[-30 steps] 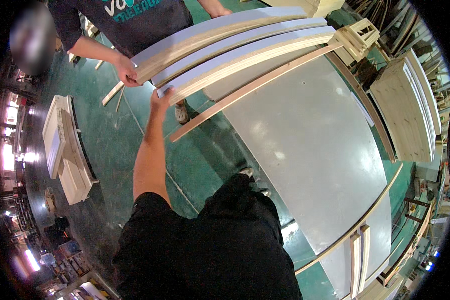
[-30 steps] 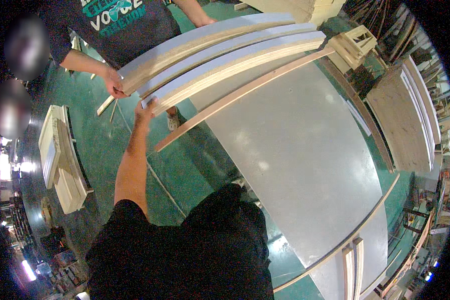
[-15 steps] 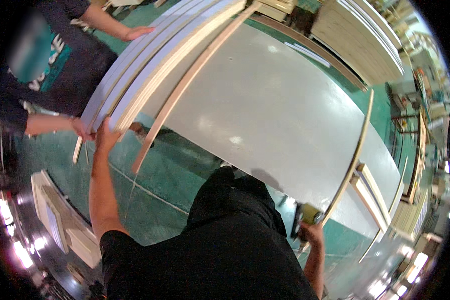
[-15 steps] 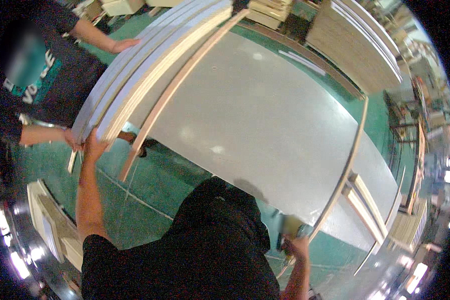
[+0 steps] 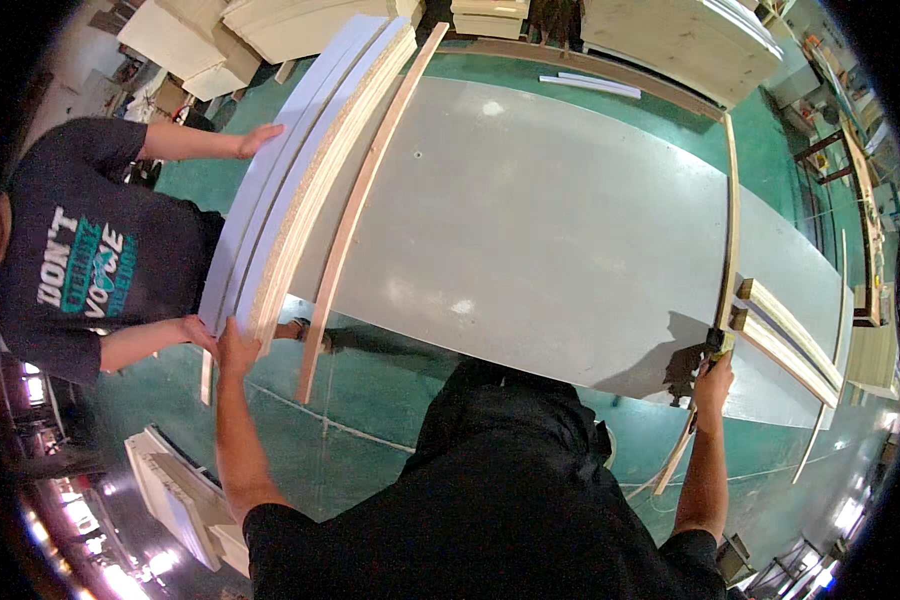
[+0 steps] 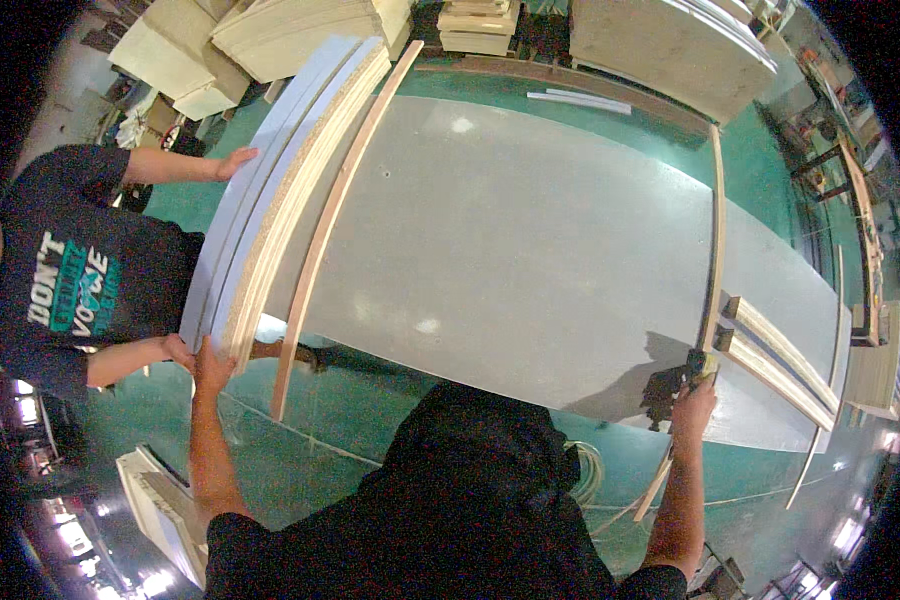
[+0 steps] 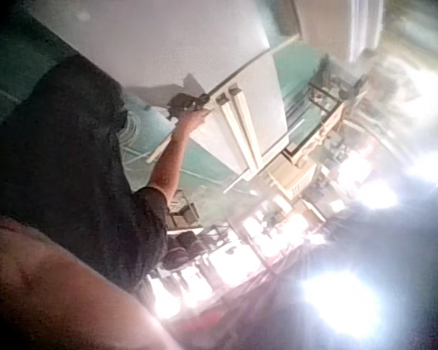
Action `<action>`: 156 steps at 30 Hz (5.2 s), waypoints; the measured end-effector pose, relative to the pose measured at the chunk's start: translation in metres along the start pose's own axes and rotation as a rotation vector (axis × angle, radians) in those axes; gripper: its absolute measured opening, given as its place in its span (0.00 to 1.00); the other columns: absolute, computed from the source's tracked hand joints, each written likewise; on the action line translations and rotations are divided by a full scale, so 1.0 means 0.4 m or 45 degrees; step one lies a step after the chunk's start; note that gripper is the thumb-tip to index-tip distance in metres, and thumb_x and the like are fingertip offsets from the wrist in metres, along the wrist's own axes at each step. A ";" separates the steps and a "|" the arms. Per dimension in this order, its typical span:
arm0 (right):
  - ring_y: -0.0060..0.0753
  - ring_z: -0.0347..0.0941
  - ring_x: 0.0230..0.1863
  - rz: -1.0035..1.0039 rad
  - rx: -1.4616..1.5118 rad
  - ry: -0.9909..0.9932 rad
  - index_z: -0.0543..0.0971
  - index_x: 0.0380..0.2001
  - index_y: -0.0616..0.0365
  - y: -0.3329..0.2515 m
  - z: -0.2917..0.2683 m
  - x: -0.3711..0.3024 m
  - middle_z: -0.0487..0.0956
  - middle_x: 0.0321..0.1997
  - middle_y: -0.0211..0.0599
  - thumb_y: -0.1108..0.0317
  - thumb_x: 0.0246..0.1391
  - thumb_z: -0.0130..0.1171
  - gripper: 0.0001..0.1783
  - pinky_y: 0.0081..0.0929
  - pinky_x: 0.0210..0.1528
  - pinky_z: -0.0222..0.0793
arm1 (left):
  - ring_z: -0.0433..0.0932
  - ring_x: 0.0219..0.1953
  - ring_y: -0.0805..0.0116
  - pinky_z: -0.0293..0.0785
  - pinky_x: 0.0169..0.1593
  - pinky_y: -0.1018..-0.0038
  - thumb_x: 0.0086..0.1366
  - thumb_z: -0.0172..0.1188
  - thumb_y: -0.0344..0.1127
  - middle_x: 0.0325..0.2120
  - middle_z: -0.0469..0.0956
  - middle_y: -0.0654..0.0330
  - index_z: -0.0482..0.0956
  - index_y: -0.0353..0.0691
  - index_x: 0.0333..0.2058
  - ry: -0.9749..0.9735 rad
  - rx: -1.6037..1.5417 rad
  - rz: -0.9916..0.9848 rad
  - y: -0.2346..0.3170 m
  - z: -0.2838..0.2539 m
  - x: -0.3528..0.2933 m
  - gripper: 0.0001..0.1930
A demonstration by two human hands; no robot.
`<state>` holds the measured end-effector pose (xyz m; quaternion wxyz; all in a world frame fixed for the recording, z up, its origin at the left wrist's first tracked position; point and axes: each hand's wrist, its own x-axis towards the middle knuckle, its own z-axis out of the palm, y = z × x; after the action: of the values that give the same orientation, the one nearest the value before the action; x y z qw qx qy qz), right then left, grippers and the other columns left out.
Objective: The person assembles a wooden frame on a large workbench using a pneumatic nail gun. They repeatedly pick up long, thin wooden strips, align them against a base structure, and secure them with nails. The process involves handling multiple strips and adjusting their positions to form a rectangular frame.
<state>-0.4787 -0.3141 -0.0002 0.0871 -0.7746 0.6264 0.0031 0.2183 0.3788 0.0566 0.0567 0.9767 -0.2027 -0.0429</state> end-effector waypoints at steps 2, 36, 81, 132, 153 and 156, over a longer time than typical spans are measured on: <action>0.68 0.68 0.59 -0.047 -0.001 0.083 0.60 0.68 0.67 -0.010 0.000 -0.026 0.72 0.59 0.63 0.70 0.59 0.62 0.37 0.55 0.61 0.64 | 0.77 0.51 0.36 0.72 0.54 0.51 0.47 0.76 0.35 0.45 0.78 0.36 0.67 0.31 0.52 -0.043 0.037 -0.018 0.060 -0.058 0.003 0.36; 0.38 0.80 0.51 0.271 2.259 -2.044 0.76 0.50 0.52 -1.911 0.177 -0.326 0.82 0.48 0.36 0.48 0.60 0.64 0.24 0.39 0.53 0.78 | 0.79 0.47 0.39 0.76 0.49 0.50 0.54 0.73 0.48 0.42 0.78 0.42 0.70 0.34 0.48 -0.323 0.001 -0.291 0.311 -0.113 -0.147 0.31; 0.56 0.76 0.53 0.241 1.611 -0.546 0.60 0.53 0.69 -0.922 0.121 -0.171 0.75 0.50 0.66 0.46 0.53 0.72 0.44 0.48 0.53 0.74 | 0.77 0.26 0.73 0.71 0.27 0.73 0.57 0.76 0.37 0.28 0.81 0.63 0.78 0.39 0.43 -1.322 -0.949 -0.104 0.564 0.116 -0.026 0.19; 0.36 0.73 0.53 -1.718 -0.077 0.030 0.81 0.46 0.35 -0.805 0.042 0.123 0.76 0.42 0.28 0.60 0.57 0.58 0.13 0.57 0.64 0.61 | 0.71 0.60 0.38 0.66 0.64 0.54 0.72 0.53 0.42 0.59 0.73 0.40 0.73 0.36 0.61 -0.799 -0.377 0.566 0.663 0.208 -0.226 0.24; 0.47 0.68 0.65 -1.525 -0.346 -0.500 0.77 0.56 0.42 -0.807 -0.053 0.174 0.77 0.57 0.37 0.42 0.60 0.57 0.26 0.61 0.73 0.50 | 0.71 0.57 0.43 0.70 0.60 0.52 0.68 0.59 0.51 0.54 0.73 0.47 0.73 0.38 0.59 -0.603 -0.292 0.570 0.739 0.175 -0.271 0.27; 0.49 0.67 0.66 -1.696 -0.133 -0.319 0.76 0.56 0.45 -0.742 -0.071 0.163 0.75 0.57 0.39 0.44 0.49 0.69 0.33 0.59 0.74 0.50 | 0.69 0.59 0.42 0.69 0.63 0.52 0.63 0.66 0.48 0.57 0.70 0.49 0.66 0.43 0.65 -0.685 -0.168 0.493 0.756 0.156 -0.300 0.35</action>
<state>-0.1794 -0.3221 0.0594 0.1049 -0.9921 0.0000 0.0686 -0.0163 0.1455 0.0408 0.0713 0.8679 -0.3890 -0.3007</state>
